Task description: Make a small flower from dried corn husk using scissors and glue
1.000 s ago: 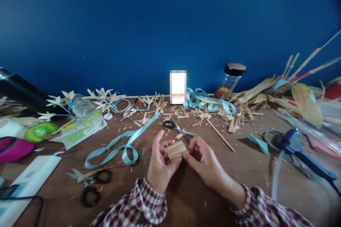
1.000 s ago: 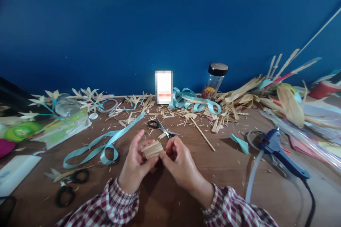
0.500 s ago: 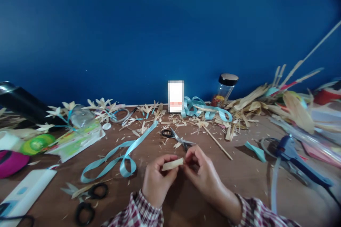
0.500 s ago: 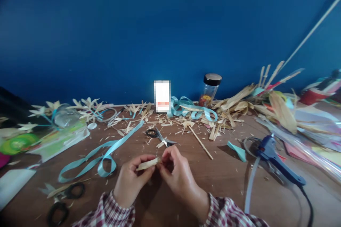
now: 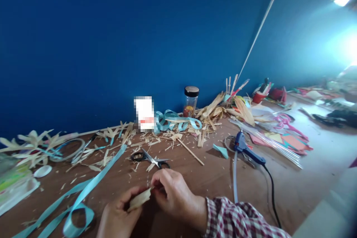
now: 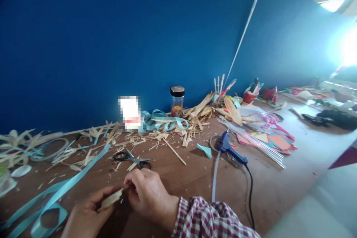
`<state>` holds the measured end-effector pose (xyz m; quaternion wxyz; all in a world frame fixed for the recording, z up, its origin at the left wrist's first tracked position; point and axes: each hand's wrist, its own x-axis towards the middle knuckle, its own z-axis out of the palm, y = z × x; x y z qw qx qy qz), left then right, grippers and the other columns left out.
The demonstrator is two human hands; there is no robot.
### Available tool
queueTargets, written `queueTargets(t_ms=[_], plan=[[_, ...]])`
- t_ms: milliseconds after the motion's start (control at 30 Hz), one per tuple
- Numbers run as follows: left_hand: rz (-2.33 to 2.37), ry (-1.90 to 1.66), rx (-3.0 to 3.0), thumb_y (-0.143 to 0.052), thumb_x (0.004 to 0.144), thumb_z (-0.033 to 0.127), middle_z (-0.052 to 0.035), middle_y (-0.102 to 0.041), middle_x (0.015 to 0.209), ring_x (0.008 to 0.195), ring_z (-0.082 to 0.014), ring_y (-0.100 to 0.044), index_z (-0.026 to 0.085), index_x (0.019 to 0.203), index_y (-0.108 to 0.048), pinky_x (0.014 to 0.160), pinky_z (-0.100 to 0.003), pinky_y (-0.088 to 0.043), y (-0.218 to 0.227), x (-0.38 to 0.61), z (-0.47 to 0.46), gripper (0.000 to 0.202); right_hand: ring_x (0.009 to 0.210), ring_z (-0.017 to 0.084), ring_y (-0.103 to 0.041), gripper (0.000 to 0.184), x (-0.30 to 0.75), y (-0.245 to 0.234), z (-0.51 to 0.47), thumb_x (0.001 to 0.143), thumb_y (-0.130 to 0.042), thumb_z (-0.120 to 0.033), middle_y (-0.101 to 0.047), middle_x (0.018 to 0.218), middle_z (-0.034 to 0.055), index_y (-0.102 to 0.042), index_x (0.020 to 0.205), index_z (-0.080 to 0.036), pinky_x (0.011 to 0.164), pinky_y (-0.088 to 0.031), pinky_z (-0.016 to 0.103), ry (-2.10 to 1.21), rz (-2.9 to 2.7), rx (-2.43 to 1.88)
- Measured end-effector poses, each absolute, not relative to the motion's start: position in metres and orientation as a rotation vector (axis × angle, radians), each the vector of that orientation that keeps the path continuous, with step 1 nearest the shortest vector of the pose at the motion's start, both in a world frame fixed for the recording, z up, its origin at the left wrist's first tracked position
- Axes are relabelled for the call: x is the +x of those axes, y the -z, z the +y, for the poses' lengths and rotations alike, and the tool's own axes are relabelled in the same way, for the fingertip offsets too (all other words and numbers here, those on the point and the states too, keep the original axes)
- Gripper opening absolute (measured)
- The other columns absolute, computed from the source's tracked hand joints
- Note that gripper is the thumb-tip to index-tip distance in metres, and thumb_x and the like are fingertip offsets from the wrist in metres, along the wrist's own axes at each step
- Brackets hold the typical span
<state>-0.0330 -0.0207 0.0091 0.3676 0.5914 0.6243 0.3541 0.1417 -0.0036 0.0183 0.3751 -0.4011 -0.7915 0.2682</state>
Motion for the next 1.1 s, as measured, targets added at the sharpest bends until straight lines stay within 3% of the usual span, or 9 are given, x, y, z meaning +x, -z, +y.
queueTargets(t_ms=[133,233,400,500,700,1100], plan=[[1.614,-0.979,1.617,-0.061,0.060,0.023,-0.0004,-0.072,0.071,0.066,-0.0198,-0.066,0.022,0.072,-0.071,0.058,-0.021,-0.052,-0.011,-0.034,-0.021,0.016,0.073,0.014,-0.050,0.025,0.143,-0.022,-0.004,0.071,-0.049,-0.006,-0.056,0.080,0.0009,-0.048,0.090,-0.021,0.068,-0.040,0.024,-0.710,-2.039,-0.999],[1.524,-1.045,1.705,-0.065,0.061,0.027,-0.0027,-0.070,0.074,0.070,-0.0202,-0.064,0.021,0.069,-0.070,0.061,-0.022,-0.051,-0.012,-0.032,-0.022,0.011,0.072,0.013,-0.052,0.026,0.141,-0.024,-0.005,0.074,-0.050,-0.010,-0.056,0.084,0.0011,-0.045,0.097,-0.021,0.065,-0.042,0.022,-0.998,-1.841,-0.980],[1.571,-1.117,1.479,-0.062,0.068,0.042,-0.0017,-0.067,0.065,0.067,-0.0199,-0.063,0.020,0.078,-0.070,0.057,-0.022,-0.050,-0.009,-0.021,-0.028,0.025,0.070,0.011,-0.055,0.020,0.135,-0.019,-0.003,0.077,-0.059,-0.025,-0.058,0.082,0.0008,-0.051,0.095,-0.020,0.061,-0.043,0.021,-1.381,-1.485,-0.968],[1.603,-1.184,1.428,-0.063,0.067,0.045,-0.0017,-0.066,0.064,0.064,-0.0188,-0.062,0.019,0.073,-0.069,0.055,-0.021,-0.048,-0.010,-0.016,-0.031,0.027,0.066,0.011,-0.054,0.019,0.135,-0.019,-0.002,0.075,-0.063,-0.026,-0.057,0.075,-0.0008,-0.053,0.090,-0.019,0.058,-0.042,0.020,-1.378,-1.441,-1.010],[1.568,-1.182,1.541,-0.063,0.067,0.040,-0.0031,-0.066,0.067,0.064,-0.0180,-0.061,0.018,0.066,-0.067,0.058,-0.022,-0.048,-0.011,-0.018,-0.028,0.022,0.063,0.010,-0.052,0.020,0.143,-0.028,-0.001,0.075,-0.058,-0.013,-0.057,0.072,-0.0030,-0.050,0.092,-0.020,0.057,-0.039,0.019,-1.163,-1.678,-1.051],[1.509,-1.081,1.405,-0.062,0.068,0.044,-0.0028,-0.070,0.075,0.070,-0.0210,-0.064,0.019,0.084,-0.070,0.063,-0.024,-0.051,-0.015,-0.013,-0.030,0.031,0.065,0.010,-0.050,0.016,0.137,-0.021,-0.002,0.074,-0.061,-0.020,-0.054,0.074,-0.0025,-0.051,0.087,-0.019,0.059,-0.039,0.021,-1.355,-1.455,-0.991]])
